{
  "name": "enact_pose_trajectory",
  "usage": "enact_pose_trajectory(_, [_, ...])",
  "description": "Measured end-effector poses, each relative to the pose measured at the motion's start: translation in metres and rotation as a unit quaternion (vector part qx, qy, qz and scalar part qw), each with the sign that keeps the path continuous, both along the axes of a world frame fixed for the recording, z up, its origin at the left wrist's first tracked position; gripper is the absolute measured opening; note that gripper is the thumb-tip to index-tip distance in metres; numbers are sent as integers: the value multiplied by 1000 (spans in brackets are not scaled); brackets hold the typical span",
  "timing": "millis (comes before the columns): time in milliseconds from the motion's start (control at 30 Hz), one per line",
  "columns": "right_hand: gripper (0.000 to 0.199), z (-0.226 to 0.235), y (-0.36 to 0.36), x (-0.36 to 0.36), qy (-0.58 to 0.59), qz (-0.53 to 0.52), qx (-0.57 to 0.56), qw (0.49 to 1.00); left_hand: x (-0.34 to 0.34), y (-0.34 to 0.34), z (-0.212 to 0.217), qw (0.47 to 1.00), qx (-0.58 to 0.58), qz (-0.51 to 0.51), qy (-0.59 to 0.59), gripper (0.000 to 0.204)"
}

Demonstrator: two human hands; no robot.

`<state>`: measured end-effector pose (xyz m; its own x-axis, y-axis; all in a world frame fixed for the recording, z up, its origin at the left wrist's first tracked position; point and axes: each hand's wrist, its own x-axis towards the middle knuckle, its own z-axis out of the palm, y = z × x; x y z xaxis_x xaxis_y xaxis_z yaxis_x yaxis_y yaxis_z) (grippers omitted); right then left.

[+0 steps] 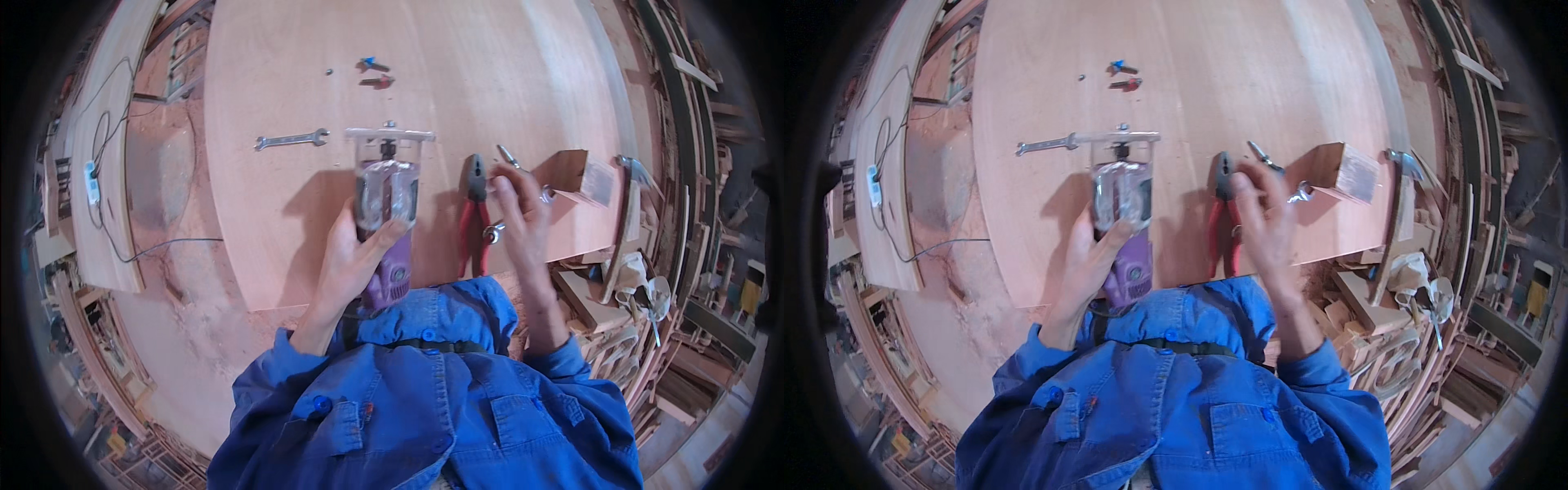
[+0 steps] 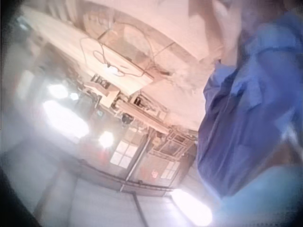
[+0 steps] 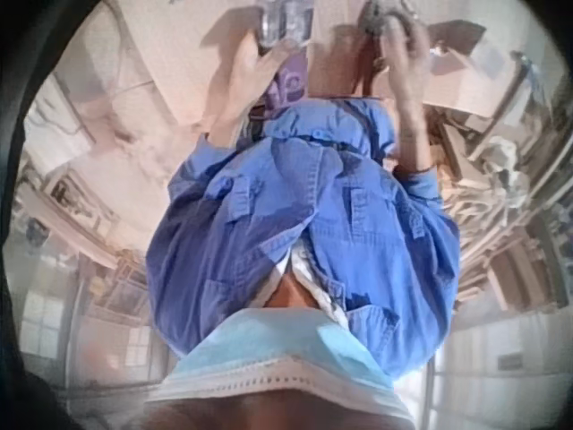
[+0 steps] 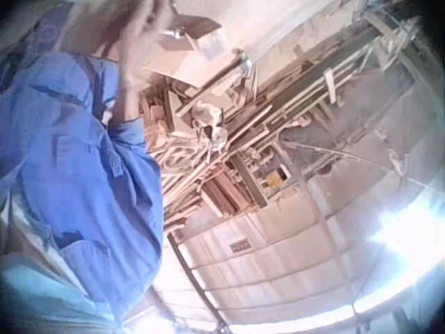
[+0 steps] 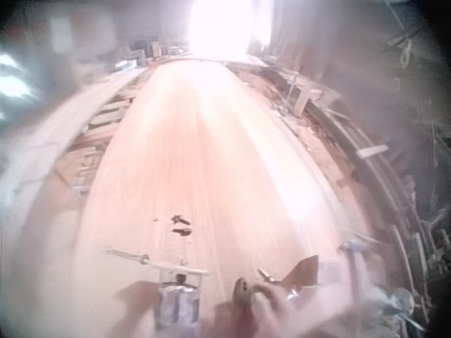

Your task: The person assembles a handheld electric router by inserting a bit, securing it with a nut, and attaching a base plate. They use a wrench and pliers to tighten components and a hammer to tap the base into place.

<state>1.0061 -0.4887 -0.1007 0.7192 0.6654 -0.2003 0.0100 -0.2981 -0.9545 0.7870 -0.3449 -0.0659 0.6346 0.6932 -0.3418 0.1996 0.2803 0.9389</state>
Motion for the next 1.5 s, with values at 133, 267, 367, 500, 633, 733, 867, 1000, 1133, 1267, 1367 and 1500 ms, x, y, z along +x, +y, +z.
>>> enact_pose_trajectory(133, [39,-5,12,28,-463,44,-150,872,1,9,-35,999,18,-1,39,70])
enact_pose_trajectory(267, [33,-19,7,35,-516,64,-213,827,5,9,-43,997,33,-4,68,78])
enact_pose_trajectory(367, [30,-29,2,47,-496,69,-208,841,8,15,-38,983,80,-54,159,86])
enact_pose_trajectory(500, [24,-9,1,38,-325,92,-125,933,14,28,-9,939,115,-128,299,83])
enact_pose_trajectory(633, [16,43,12,-14,-11,138,-56,989,8,21,-9,895,289,-119,319,76])
enact_pose_trajectory(733, [14,32,19,-30,-95,178,-38,979,11,16,2,881,325,-116,322,75])
enact_pose_trajectory(867, [14,30,28,-39,-128,193,-21,973,11,24,13,864,292,-160,378,72])
enact_pose_trajectory(1000, [14,28,33,-40,-167,215,-9,962,3,15,0,905,288,-104,294,73])
enact_pose_trajectory(1133, [14,27,34,-40,-185,215,1,959,4,18,-3,913,272,-110,283,72])
enact_pose_trajectory(1267, [14,22,41,-35,-228,219,18,948,1,17,-5,916,274,-112,271,73])
enact_pose_trajectory(1367, [13,30,50,-26,-202,265,21,943,-2,19,-8,919,275,-108,262,75])
enact_pose_trajectory(1500, [17,31,56,-12,24,286,-95,953,-1,20,-9,917,277,-114,263,81])
